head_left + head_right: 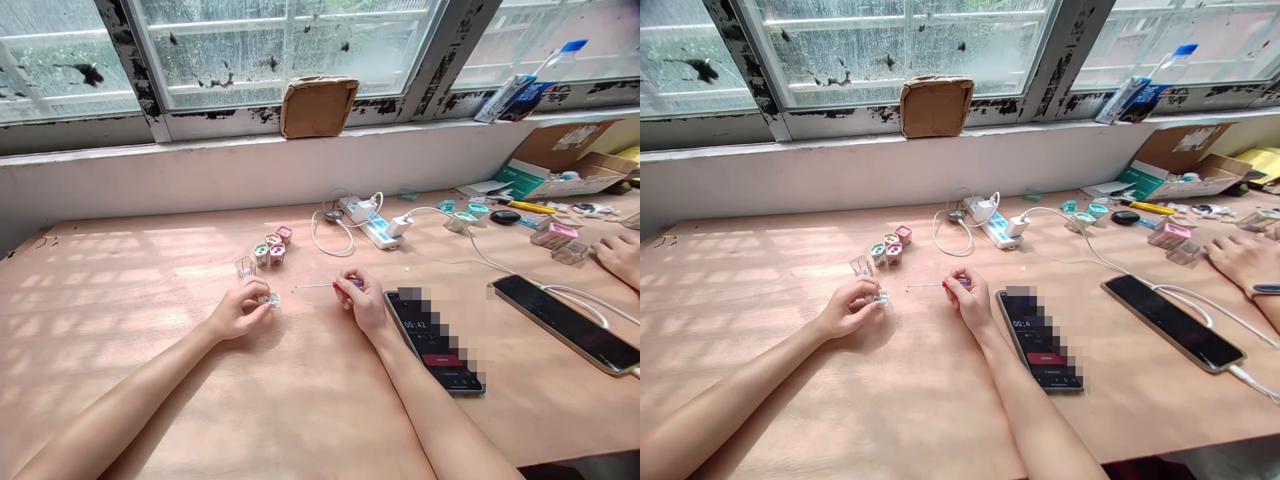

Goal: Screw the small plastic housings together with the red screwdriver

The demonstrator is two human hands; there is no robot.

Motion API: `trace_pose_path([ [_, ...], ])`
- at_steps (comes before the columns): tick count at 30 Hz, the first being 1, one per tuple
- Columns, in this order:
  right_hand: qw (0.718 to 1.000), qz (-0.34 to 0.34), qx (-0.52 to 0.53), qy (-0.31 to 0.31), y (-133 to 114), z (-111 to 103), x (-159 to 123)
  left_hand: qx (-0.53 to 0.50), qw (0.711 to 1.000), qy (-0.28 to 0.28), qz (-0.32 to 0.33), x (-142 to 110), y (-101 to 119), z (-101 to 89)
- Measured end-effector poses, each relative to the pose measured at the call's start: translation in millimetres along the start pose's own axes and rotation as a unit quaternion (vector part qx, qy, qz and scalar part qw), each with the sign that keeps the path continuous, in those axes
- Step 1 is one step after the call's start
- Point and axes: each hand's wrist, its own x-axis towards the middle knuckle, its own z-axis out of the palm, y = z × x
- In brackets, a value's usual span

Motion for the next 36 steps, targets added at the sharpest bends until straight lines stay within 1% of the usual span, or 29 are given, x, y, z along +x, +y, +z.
trace_pose_path([
  [4,1.0,0.004,-0.015,0.001,3,-2,2,-0.033,0.998,0.027,-0.04,2,-2,2.8],
  [6,1.0,0.012,-0.022,0.002,5,-2,2,-0.067,0.994,0.031,-0.075,4,-2,6.2],
  [10,1.0,0.019,-0.024,0.007,7,-2,3,-0.147,0.979,0.041,-0.133,14,-3,18.0],
  [12,0.999,0.02,-0.023,0.008,8,-2,3,-0.165,0.974,0.046,-0.151,21,-3,24.9],
  [15,0.999,0.021,-0.023,0.004,9,-2,5,-0.164,0.971,0.054,-0.168,29,-2,33.4],
  [18,0.999,0.017,-0.029,0.0,10,-1,5,-0.161,0.968,0.056,-0.185,33,-1,37.2],
  [27,0.997,0.016,-0.071,-0.003,11,0,5,-0.136,0.964,0.066,-0.218,38,2,37.1],
  [36,0.997,0.025,-0.074,-0.004,8,1,5,-0.123,0.965,0.058,-0.224,40,3,37.7],
])
